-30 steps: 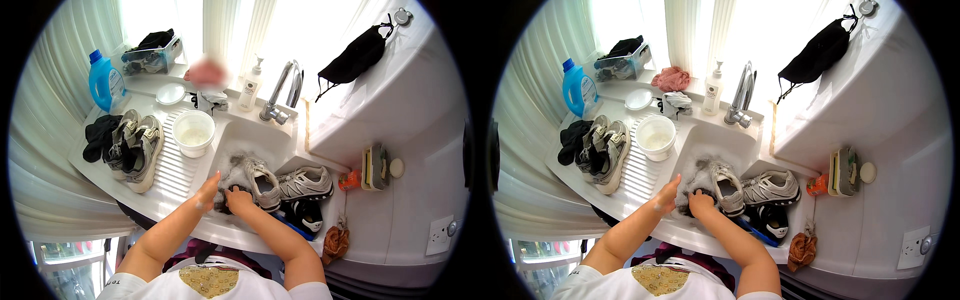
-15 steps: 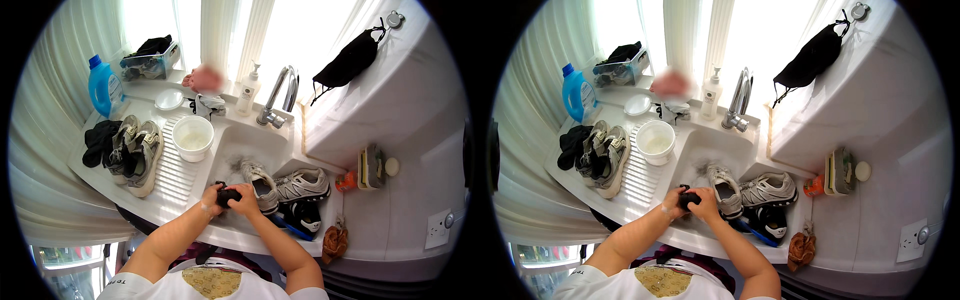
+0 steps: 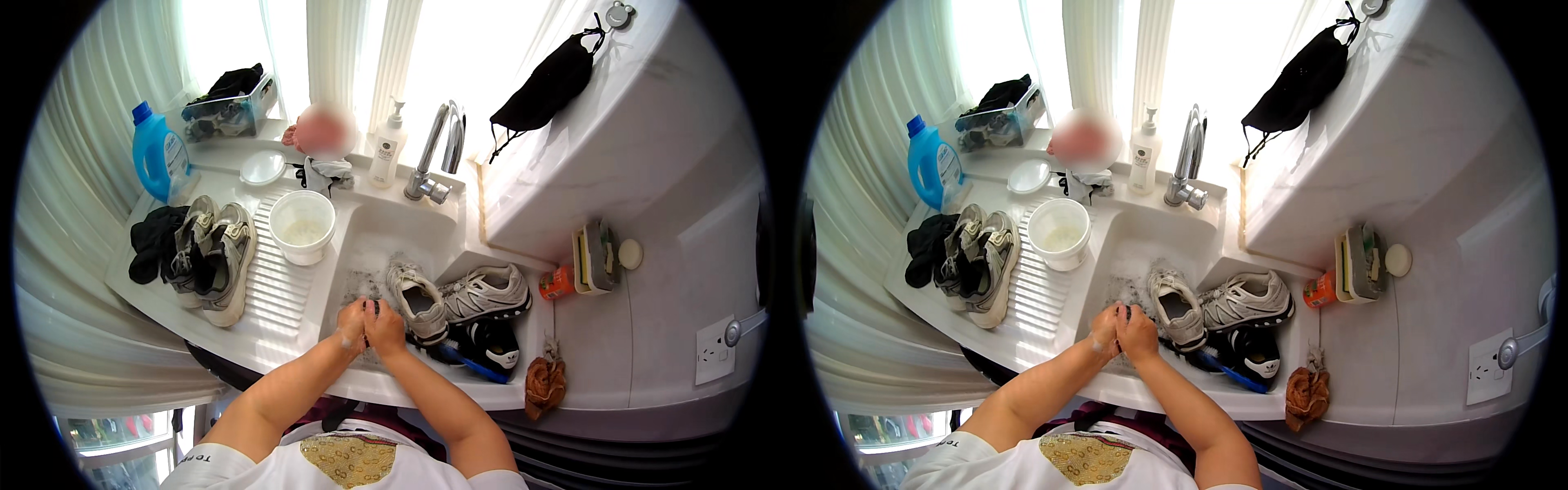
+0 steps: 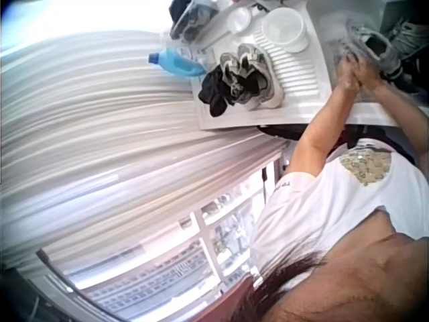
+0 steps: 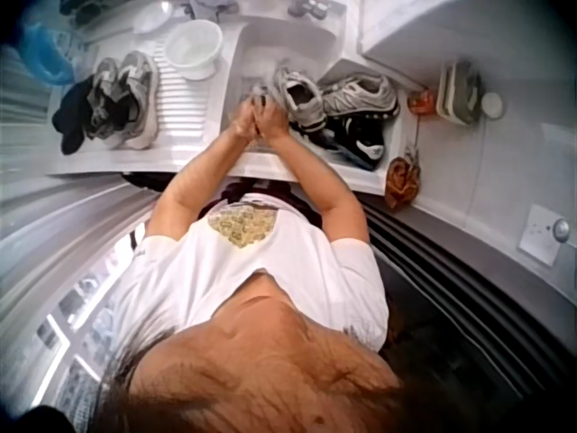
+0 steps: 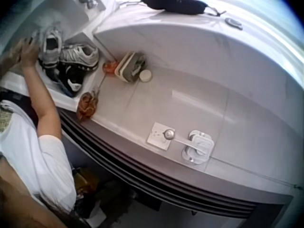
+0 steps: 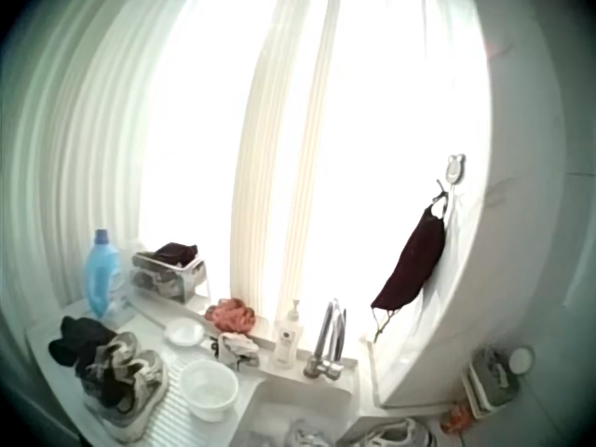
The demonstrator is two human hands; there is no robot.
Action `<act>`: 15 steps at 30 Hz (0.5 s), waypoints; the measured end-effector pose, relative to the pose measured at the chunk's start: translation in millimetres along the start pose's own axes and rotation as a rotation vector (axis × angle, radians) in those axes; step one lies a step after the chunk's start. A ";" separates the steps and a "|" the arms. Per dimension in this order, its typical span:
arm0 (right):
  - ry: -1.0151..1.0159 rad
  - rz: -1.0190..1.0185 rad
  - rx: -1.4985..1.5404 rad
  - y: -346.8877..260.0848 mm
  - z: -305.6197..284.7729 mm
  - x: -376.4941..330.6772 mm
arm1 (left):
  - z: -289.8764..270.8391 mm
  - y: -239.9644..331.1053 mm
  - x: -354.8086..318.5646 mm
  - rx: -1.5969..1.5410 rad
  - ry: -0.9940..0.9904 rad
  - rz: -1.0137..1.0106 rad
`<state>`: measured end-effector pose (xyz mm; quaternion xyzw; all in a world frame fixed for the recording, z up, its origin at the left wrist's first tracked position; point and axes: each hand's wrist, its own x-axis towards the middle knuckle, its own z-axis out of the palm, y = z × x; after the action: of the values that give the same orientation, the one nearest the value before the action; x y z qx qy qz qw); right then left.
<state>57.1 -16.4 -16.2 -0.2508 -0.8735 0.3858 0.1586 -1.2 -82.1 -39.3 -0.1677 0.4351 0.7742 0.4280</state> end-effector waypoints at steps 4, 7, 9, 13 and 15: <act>-0.090 0.091 0.140 12.2 2.1 14.0 | -1.4 9.8 4.0 0.064 -0.063 -0.025; -0.323 0.507 0.690 9.3 -18.4 19.9 | 12.7 48.4 -7.8 0.006 -0.163 -0.137; -0.494 0.627 0.966 0.0 -49.7 14.6 | 14.0 66.7 -10.3 0.086 -0.218 -0.030; -0.521 0.542 0.935 23.5 -74.4 14.6 | 9.0 83.1 -11.9 0.260 -0.268 0.130; -0.466 0.523 0.793 8.2 -94.9 17.4 | 7.0 86.9 -13.3 0.262 -0.267 0.170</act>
<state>90.0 54.5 40.9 -0.2887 -0.5810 0.7587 -0.0587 -63.0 -105.4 19.1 0.0307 0.4840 0.7598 0.4330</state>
